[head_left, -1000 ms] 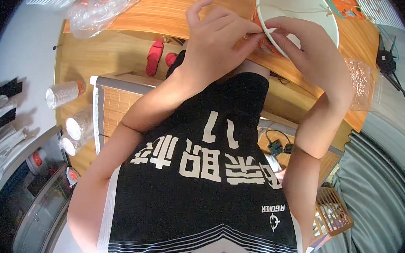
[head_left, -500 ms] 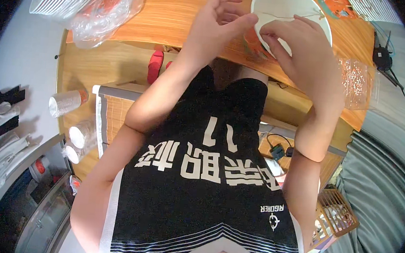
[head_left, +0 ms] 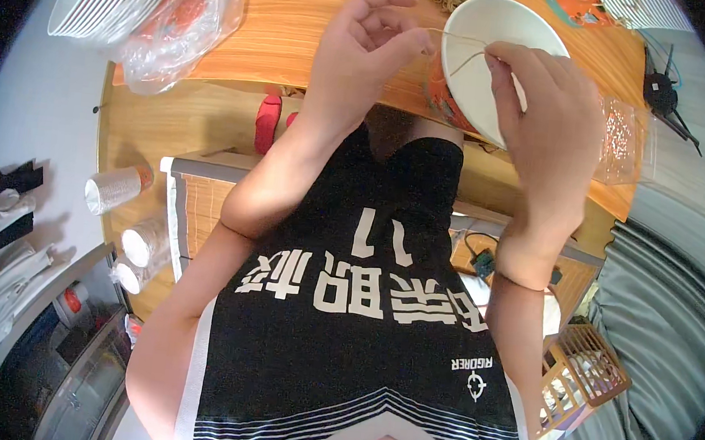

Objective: Threading rubber bands through holes in the rim of paper buckets and stacking them.

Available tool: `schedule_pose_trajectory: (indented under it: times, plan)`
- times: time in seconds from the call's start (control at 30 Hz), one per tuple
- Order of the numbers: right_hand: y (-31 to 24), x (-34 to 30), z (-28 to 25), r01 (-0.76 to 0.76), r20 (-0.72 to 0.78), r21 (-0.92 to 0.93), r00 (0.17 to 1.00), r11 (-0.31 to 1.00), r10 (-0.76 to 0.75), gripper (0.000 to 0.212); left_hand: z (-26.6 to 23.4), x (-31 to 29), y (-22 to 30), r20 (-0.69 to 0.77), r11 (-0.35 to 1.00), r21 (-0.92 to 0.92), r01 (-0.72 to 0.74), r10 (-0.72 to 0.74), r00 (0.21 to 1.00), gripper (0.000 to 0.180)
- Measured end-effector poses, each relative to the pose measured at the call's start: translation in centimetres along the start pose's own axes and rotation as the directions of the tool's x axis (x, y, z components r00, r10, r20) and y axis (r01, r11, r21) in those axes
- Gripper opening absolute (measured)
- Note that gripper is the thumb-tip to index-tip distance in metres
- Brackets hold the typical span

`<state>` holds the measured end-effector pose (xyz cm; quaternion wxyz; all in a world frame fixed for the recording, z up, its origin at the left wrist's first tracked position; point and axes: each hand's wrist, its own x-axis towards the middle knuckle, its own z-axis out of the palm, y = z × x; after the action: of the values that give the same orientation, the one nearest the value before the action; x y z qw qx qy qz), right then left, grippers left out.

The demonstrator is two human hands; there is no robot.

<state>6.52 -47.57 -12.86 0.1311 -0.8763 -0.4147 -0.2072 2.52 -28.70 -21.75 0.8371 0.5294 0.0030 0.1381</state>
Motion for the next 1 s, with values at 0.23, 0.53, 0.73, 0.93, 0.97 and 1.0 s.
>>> schedule_pose_trajectory:
  times: [0.23, 0.53, 0.73, 0.93, 0.97, 1.0]
  plan:
    - [-5.5, -3.1, 2.3, -0.352, -0.182, 0.124, 0.911, 0.928, 0.37, 0.012, 2.5, -0.1, 2.3, 0.154, 0.902, 0.265, -0.34, 0.309, 0.939, 0.035]
    - [-5.1, -4.9, 4.3, -0.296, -0.473, 0.176, 0.811, 0.939, 0.344, 0.013, 3.2, -1.2, 2.8, 0.364, 0.626, 0.484, -0.612, 0.493, 0.791, 0.029]
    - [-2.2, -3.9, 3.9, -0.137, -0.409, 0.096, 0.898, 0.986, 0.164, 0.012, 4.5, -1.2, 3.5, 0.323, 0.609, 0.539, -0.581, 0.487, 0.811, 0.024]
    - [-4.6, -6.1, 5.7, -0.286, -0.424, 0.226, 0.832, 0.931, 0.358, 0.011, 4.6, -2.5, 4.2, 0.534, 0.394, 0.605, -0.692, 0.444, 0.72, 0.023]
    - [-4.6, -6.1, 6.1, -0.275, -0.456, 0.265, 0.809, 0.924, 0.371, 0.011, 4.4, -2.7, 4.3, 0.553, 0.407, 0.586, -0.701, 0.431, 0.713, 0.024]
    - [-4.7, -6.2, 6.3, -0.272, -0.489, 0.3, 0.779, 0.914, 0.393, 0.012, 3.8, -2.8, 4.5, 0.56, 0.409, 0.583, -0.702, 0.425, 0.711, 0.024]
